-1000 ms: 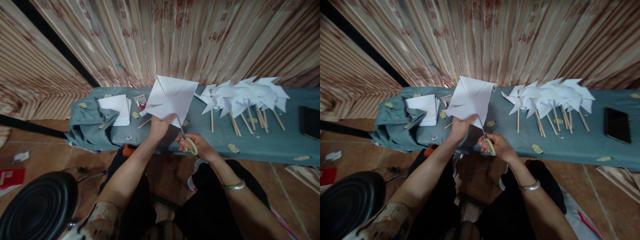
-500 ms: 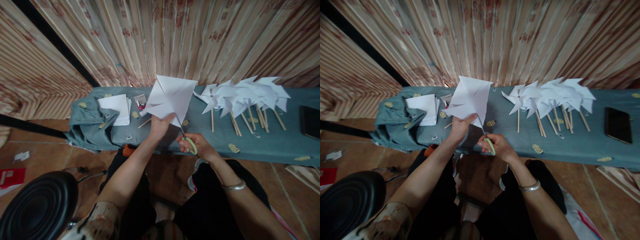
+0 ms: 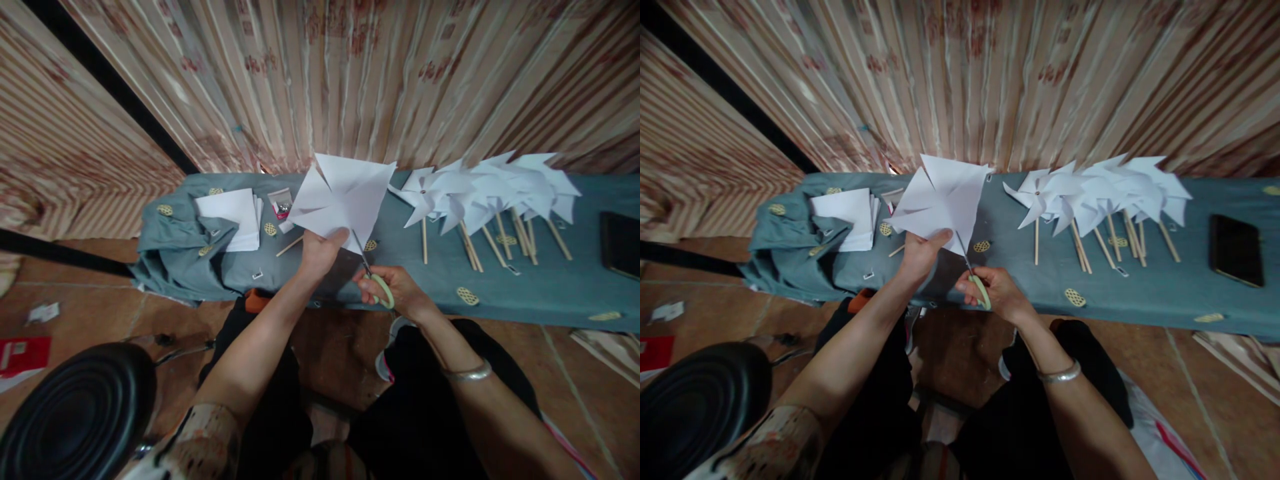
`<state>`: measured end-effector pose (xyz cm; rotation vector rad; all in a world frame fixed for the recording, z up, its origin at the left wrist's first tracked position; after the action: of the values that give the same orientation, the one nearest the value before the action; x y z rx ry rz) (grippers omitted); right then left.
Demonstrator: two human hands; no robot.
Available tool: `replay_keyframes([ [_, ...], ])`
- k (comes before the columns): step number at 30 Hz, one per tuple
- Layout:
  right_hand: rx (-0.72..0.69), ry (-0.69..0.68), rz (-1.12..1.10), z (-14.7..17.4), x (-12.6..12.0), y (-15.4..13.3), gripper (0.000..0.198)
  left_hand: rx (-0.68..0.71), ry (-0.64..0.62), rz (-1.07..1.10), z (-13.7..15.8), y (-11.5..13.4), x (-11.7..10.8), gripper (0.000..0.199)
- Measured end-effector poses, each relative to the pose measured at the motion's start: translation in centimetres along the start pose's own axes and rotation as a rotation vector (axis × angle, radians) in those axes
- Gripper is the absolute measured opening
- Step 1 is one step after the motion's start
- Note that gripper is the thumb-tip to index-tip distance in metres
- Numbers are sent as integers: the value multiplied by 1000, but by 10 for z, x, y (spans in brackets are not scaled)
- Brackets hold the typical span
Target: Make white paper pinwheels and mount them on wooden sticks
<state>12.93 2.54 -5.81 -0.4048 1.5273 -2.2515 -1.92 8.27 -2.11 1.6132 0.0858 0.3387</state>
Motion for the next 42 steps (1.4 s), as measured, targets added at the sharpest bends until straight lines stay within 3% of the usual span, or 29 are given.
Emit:
replay_keyframes([
  [7, -19, 22, 12, -1, -4, 3, 56, -23, -13, 36, 5, -3, 4, 44],
  [20, -19, 23, 14, -4, -5, 6, 54, -42, -15, 30, 5, -3, 3, 39],
  [27, -37, 38, 21, -2, -7, 2, 52, -103, -50, 11, 10, -9, 8, 25],
  [42, -13, 75, 19, -1, -8, -4, 50, -160, -75, 73, 15, -12, 11, 25],
])
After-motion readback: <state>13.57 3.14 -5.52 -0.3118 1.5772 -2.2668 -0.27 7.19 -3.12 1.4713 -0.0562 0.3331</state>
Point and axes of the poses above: each hand's wrist, its own z-axis away from the middle knuckle, its own x-axis out of the palm, y = z × x, the point moved 9 cm from there along -z, towards the middle knuckle, and after that the axes turned 2 degrees about z, right-handed, at the moved point
